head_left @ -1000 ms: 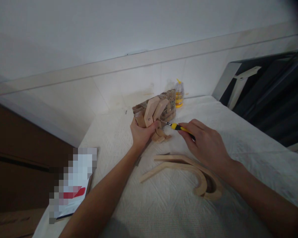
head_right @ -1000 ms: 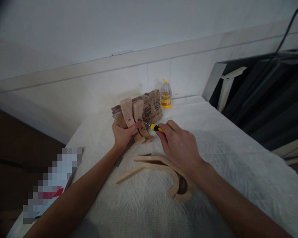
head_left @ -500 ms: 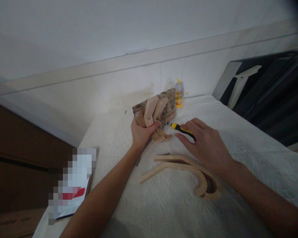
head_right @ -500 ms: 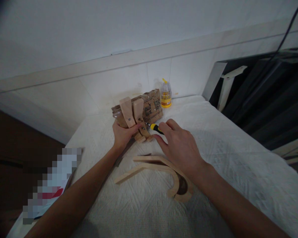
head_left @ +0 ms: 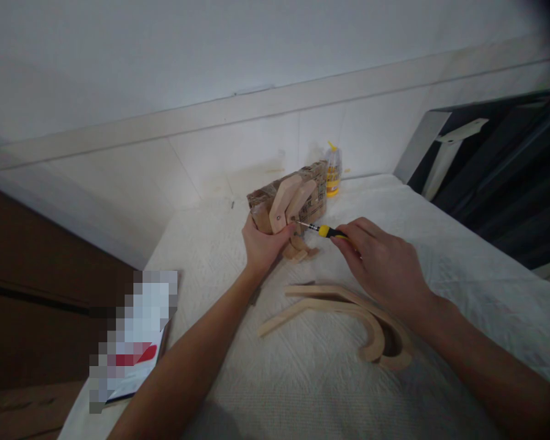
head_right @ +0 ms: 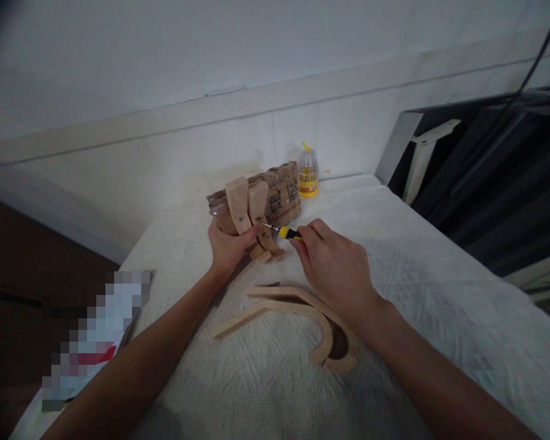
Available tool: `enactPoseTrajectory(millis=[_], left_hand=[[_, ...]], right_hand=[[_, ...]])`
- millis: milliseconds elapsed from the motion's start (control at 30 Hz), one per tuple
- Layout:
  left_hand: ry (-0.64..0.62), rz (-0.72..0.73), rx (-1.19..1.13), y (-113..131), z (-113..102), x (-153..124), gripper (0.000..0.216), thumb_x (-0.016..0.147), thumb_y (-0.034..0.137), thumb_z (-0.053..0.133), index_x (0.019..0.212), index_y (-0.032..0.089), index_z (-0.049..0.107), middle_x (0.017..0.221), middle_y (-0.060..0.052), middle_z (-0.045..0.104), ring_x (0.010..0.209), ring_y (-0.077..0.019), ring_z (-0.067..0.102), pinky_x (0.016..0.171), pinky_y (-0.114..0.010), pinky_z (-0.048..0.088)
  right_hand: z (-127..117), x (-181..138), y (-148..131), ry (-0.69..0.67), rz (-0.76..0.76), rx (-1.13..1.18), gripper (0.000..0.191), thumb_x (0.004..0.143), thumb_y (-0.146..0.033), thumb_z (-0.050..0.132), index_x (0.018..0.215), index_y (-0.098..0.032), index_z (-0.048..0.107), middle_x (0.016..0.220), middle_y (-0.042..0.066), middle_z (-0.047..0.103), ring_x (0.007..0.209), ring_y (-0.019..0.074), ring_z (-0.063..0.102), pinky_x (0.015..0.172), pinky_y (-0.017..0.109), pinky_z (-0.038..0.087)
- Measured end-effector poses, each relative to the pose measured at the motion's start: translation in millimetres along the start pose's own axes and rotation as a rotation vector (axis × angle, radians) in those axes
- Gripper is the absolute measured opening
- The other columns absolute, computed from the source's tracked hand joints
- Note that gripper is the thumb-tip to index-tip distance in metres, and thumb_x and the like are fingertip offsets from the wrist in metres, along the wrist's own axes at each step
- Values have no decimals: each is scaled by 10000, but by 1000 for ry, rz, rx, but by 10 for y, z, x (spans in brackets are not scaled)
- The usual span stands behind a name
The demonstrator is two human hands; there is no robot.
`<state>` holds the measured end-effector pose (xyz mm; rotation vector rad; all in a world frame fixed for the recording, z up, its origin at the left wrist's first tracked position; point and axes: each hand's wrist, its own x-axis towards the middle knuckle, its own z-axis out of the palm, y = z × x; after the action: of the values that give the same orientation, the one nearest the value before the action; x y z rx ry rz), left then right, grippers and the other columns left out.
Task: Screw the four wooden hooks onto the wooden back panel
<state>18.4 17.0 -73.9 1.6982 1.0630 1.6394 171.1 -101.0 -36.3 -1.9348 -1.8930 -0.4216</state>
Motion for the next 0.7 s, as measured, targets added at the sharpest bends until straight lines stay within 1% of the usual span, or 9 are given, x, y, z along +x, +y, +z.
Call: enactPoseTrajectory(millis=[100,167,233,300,433,500,600,700], left_hand=[[3,-11,7,-2,3,-2,520,496,312,805,943,143,602,923,-85,685,810,-209,647,717,-352,549],[4,-22,8,0,2,-5,537,491,326,808,952,142,602,927,-86,683,816,-212,646,721,-354,548],[-3,-37,0,2,-1,-8,543,496,340,809,958,143,604,931,-87,682,821,-213,646,722,-349,547],[-16,-45,-11,1,-5,-8,529,508,347,806,956,148,607,937,-86,682,830,-212,646,731,-344,544],[-12,-72,-35,-12,-1,-2,513,499,347,806,929,149,608,934,-85,681,829,-212,641,730,-343,540],[-12,-87,-54,-16,12,2,519,488,347,810,922,146,608,928,-87,681,822,-210,639,720,-339,540],[-17,-95,-89,-17,35,4,505,489,337,805,914,147,608,914,-79,683,803,-199,637,707,-326,541],[-7,-133,-112,-25,49,0,508,485,332,802,912,141,603,906,-77,681,775,-190,635,681,-315,541]], right_hand=[[-13,2,-8,-51,18,-15,274,921,-303,401,895,-161,634,884,47,656,687,195,642,458,283,353],[-13,-2,-6,-41,7,20,262,919,-295,404,922,-161,630,864,51,656,691,197,641,473,282,371],[-4,-6,4,13,-6,94,234,908,-289,429,961,-157,615,855,59,660,693,197,638,497,285,402],[10,-6,18,89,-26,190,197,891,-287,467,951,-160,604,854,67,658,707,197,635,525,293,437],[26,5,17,264,-108,376,104,855,-267,537,826,-213,621,867,54,644,745,177,634,596,304,502],[23,8,-6,335,-151,471,94,839,-224,557,778,-231,628,870,40,658,742,160,643,635,305,526],[13,7,-43,317,-197,621,146,833,-145,545,736,-238,604,819,2,697,761,140,672,699,295,550],[11,10,-49,263,-152,717,139,815,-122,560,738,-236,578,792,-15,719,763,134,690,709,283,562]])
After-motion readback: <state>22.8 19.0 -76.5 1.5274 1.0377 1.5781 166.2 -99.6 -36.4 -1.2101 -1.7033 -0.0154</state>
